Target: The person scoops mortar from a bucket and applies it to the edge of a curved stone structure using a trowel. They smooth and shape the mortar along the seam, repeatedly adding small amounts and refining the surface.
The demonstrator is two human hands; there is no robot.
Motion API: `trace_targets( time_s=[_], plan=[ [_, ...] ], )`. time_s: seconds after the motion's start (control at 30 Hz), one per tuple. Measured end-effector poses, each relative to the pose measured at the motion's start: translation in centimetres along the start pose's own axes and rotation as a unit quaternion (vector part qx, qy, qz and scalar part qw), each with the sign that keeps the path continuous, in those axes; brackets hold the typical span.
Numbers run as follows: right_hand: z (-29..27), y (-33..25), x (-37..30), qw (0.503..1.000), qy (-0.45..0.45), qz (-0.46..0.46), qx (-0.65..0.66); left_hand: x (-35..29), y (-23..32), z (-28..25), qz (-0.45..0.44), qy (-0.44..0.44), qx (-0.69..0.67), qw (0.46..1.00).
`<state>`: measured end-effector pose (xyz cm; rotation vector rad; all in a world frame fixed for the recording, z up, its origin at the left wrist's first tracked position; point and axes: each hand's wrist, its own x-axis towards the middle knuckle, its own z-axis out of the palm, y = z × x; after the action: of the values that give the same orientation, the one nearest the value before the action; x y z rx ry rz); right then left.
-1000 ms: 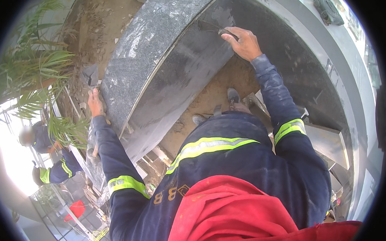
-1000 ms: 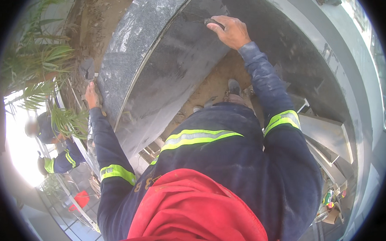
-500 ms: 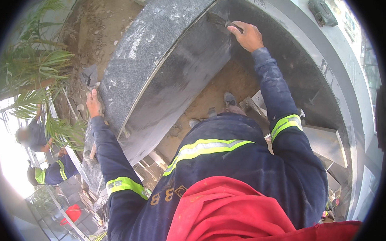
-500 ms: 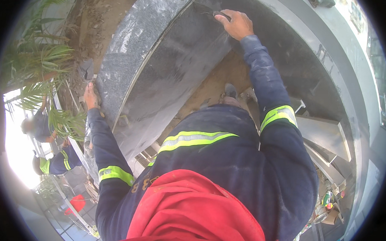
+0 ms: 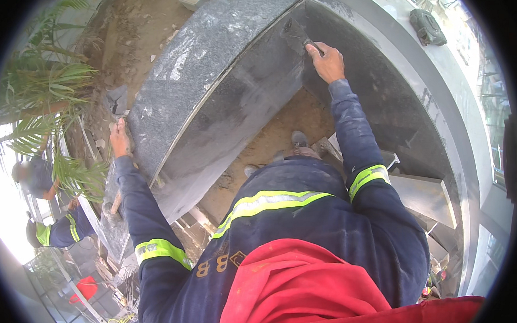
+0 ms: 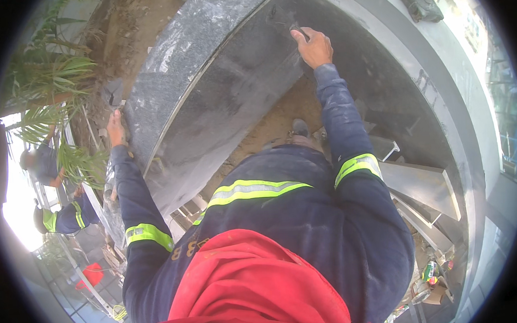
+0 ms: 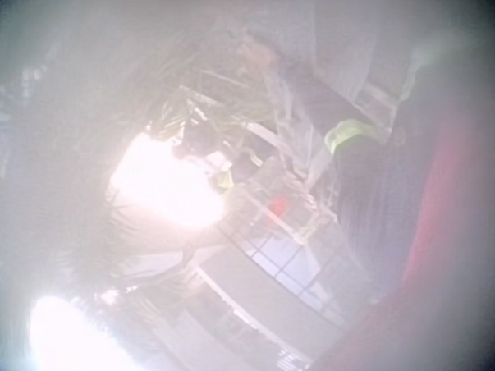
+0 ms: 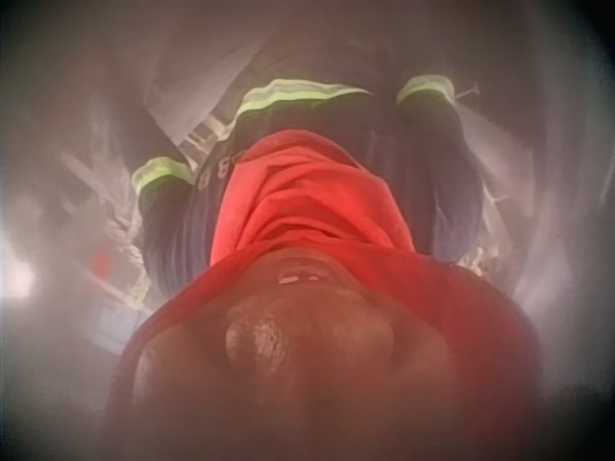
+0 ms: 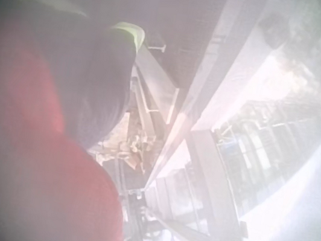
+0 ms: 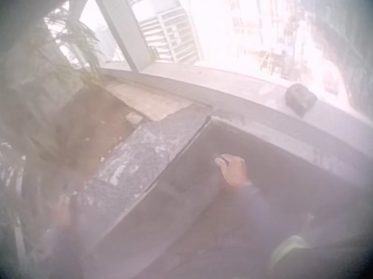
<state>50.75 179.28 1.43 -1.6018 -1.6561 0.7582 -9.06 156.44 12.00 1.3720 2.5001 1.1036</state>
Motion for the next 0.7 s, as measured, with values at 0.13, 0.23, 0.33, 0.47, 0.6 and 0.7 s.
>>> trace_targets(
  time_s=[0.13, 0.23, 0.33, 0.47, 0.6, 0.7],
  plan=[
    [-1.5, 0.1, -0.6, 0.999, 0.014, -0.012, 0.038, 0.0, -0.2, -0.2, -0.003, -0.002, -0.017, 1.000],
    [-2.3, -2.4, -1.6, 0.994, 0.057, -0.091, 0.011, 0.3, -1.0, -1.0, -0.007, -0.007, 0.011, 1.000],
    [-4.6, -6.0, -1.9, 0.984, 0.068, -0.129, -0.101, 0.2, -1.4, -0.7, -0.014, -0.013, 0.021, 1.000],
    [-8.4, -10.7, -1.5, 0.954, 0.068, -0.166, -0.240, 0.2, 0.6, 0.0, -0.018, -0.012, 0.006, 1.000],
    [-9.1, -13.8, -0.8, 0.910, 0.059, -0.237, -0.336, 1.0, -2.3, 0.0, 0.007, 0.004, 0.029, 1.000],
    [-8.1, -14.6, -0.8, 0.877, 0.066, -0.277, -0.386, 1.5, -3.1, 0.2, 0.010, 0.001, 0.032, 0.999]
  ],
)
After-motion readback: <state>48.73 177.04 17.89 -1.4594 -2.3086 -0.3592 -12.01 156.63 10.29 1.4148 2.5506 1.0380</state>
